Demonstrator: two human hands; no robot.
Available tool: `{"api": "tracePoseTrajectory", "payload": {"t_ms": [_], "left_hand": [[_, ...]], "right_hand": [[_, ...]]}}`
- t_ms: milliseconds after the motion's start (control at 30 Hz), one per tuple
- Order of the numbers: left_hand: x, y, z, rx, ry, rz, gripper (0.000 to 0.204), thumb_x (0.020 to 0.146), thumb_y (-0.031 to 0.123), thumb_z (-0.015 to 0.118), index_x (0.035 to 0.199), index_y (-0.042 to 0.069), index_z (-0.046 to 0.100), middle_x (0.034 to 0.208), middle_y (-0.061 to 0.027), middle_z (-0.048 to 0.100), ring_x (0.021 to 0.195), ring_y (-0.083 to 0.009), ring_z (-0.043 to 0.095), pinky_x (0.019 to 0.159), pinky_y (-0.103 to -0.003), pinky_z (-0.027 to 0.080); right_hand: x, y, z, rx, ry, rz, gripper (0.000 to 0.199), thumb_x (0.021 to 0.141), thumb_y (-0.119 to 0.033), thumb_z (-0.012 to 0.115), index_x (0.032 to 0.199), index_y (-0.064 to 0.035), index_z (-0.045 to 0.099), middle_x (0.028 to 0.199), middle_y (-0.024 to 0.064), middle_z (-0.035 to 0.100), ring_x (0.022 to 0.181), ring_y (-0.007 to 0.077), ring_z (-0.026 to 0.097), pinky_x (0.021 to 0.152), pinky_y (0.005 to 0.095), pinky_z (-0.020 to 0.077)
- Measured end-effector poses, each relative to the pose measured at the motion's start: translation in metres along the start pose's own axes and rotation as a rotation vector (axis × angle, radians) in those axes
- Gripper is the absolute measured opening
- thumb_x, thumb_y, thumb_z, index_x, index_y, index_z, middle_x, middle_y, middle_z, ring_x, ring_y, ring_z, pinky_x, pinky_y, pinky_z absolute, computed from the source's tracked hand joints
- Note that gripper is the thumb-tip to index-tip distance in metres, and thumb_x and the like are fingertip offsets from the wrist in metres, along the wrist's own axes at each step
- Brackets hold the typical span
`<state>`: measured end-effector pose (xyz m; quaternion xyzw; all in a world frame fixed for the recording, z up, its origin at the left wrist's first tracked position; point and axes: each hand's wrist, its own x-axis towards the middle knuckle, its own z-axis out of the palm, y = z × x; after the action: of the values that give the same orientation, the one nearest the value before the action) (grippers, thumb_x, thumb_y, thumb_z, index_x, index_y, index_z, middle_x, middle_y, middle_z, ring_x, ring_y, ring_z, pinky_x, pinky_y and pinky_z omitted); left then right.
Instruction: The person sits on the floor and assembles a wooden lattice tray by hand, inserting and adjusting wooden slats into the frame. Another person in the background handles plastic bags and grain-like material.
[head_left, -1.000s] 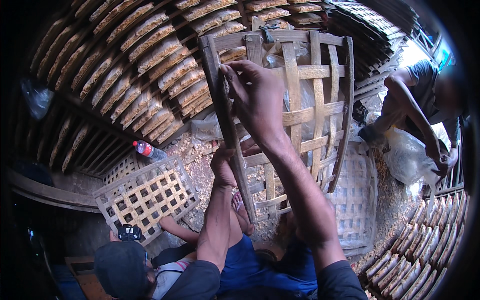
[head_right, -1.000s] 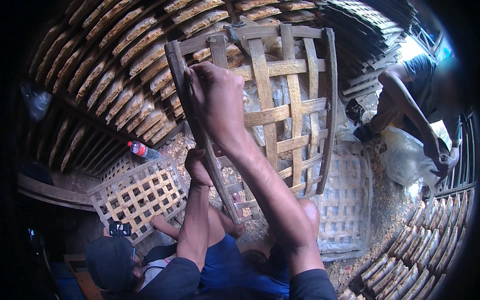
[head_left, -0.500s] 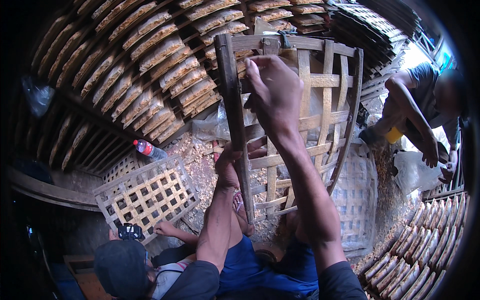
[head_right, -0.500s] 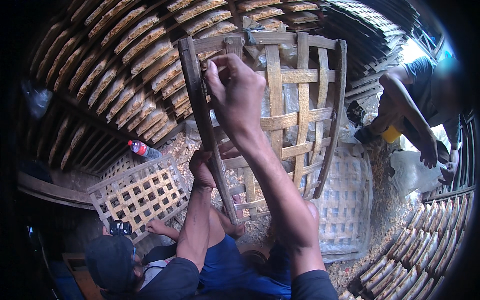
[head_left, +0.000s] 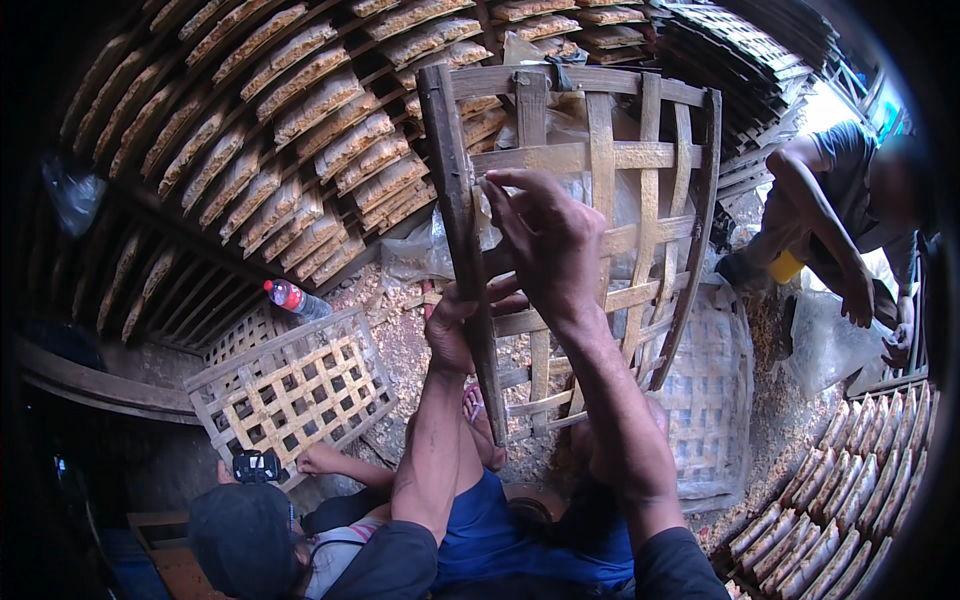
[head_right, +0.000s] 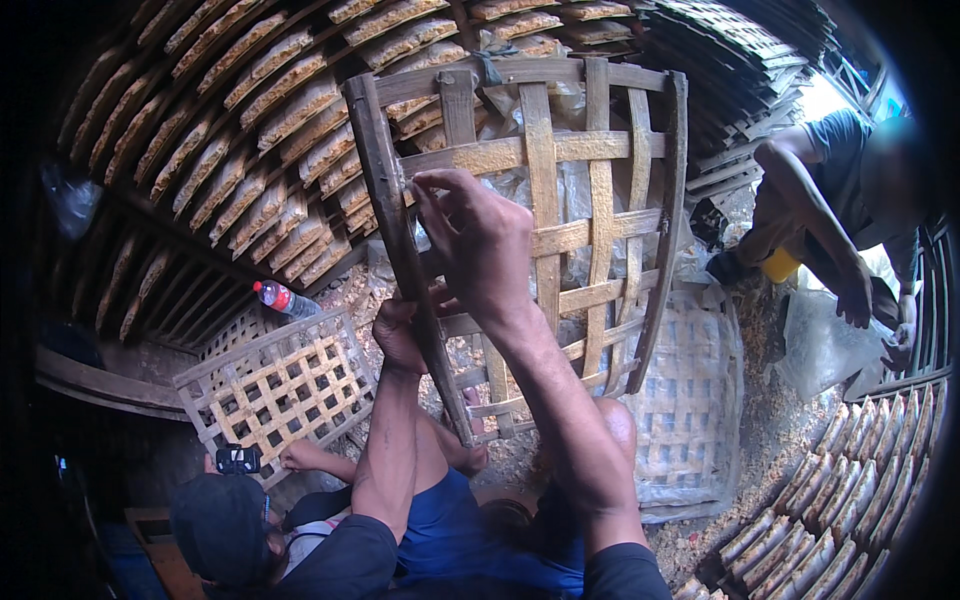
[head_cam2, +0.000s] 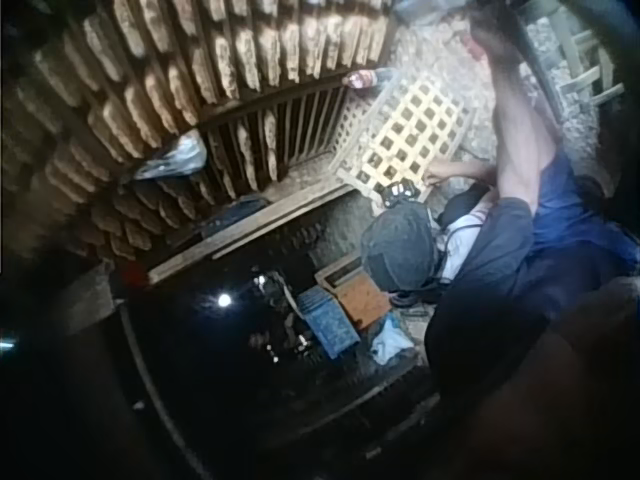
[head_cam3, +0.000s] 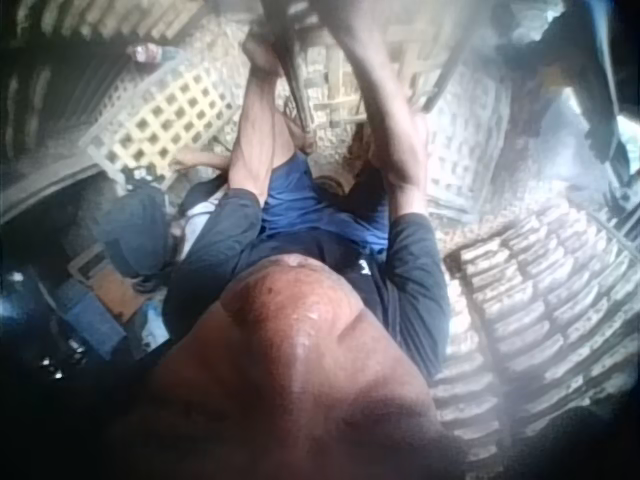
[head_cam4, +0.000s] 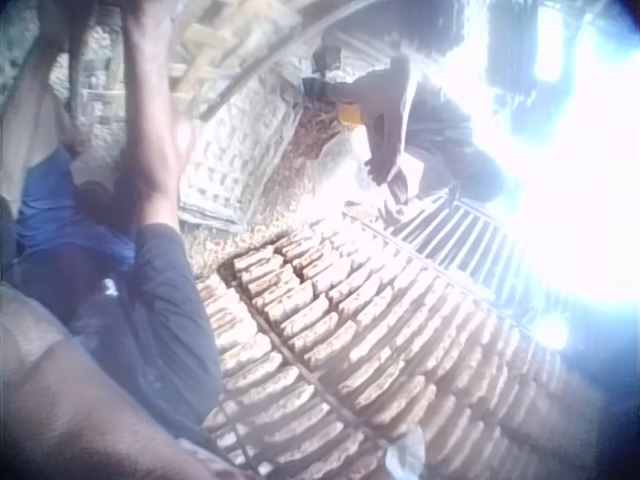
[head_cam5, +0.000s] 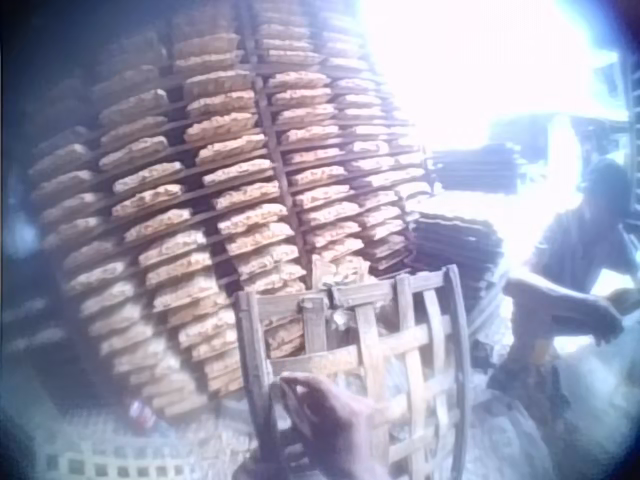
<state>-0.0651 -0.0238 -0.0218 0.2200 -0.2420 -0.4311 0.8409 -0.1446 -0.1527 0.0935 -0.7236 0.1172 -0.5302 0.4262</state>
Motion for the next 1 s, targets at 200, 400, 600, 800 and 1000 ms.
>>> {"api": "tracePoseTrajectory", "payload": {"t_ms": [200,400,600,800,1000], "left_hand": [[-0.001,0.003,0.003,0.05,0.024,0.0,0.052,0.08,0.017,0.061,0.13,0.002,0.064,0.143,-0.018,0.06,0.127,-0.0438,0.061,0.108,-0.06,0.047],[-0.001,0.001,0.007,0.104,0.024,-0.02,0.052,0.08,0.018,0.061,0.129,0.0,0.064,0.143,-0.0195,0.059,0.129,-0.0435,0.06,0.109,-0.059,0.047],[-0.001,0.003,0.008,0.137,0.009,-0.008,0.058,0.08,0.02,0.062,0.133,-0.003,0.06,0.144,-0.0213,0.058,0.129,-0.0432,0.059,0.11,-0.058,0.046],[-0.002,0.005,0.011,0.227,0.06,-0.049,0.059,0.08,0.021,0.061,0.134,-0.002,0.06,0.139,-0.0222,0.062,0.128,-0.0431,0.06,0.109,-0.057,0.047],[0.0,0.005,0.004,0.171,0.075,-0.035,0.07,0.078,0.025,0.061,0.144,0.004,0.052,0.139,-0.0277,0.06,0.128,-0.0458,0.059,0.11,-0.059,0.047]], "right_hand": [[0.001,-0.006,0.001,0.07,-0.068,0.107,0.016,0.092,-0.008,0.075,0.108,-0.0077,0.073,0.07,0.005,0.071,0.062,0.0116,0.071,0.053,0.0271,0.054],[0.009,0.006,0.006,0.147,0.032,0.015,0.013,0.093,-0.01,0.075,0.106,-0.0066,0.073,0.073,0.0073,0.073,0.064,0.0126,0.072,0.056,0.0272,0.054],[0.016,-0.009,0.006,0.051,0.001,0.021,0.015,0.094,-0.01,0.073,0.109,-0.007,0.073,0.075,0.009,0.074,0.064,0.0134,0.073,0.056,0.0283,0.0543],[0.024,-0.002,0.006,-0.103,-0.045,-0.133,0.016,0.099,-0.011,0.067,0.114,-0.0072,0.071,0.071,0.0088,0.072,0.061,0.0132,0.072,0.053,0.0292,0.0534],[0.021,-0.009,-0.002,0.132,0.017,0.1,0.018,0.106,-0.02,0.059,0.109,-0.0042,0.067,0.07,0.0069,0.07,0.058,0.011,0.068,0.049,0.0286,0.0524]]}}
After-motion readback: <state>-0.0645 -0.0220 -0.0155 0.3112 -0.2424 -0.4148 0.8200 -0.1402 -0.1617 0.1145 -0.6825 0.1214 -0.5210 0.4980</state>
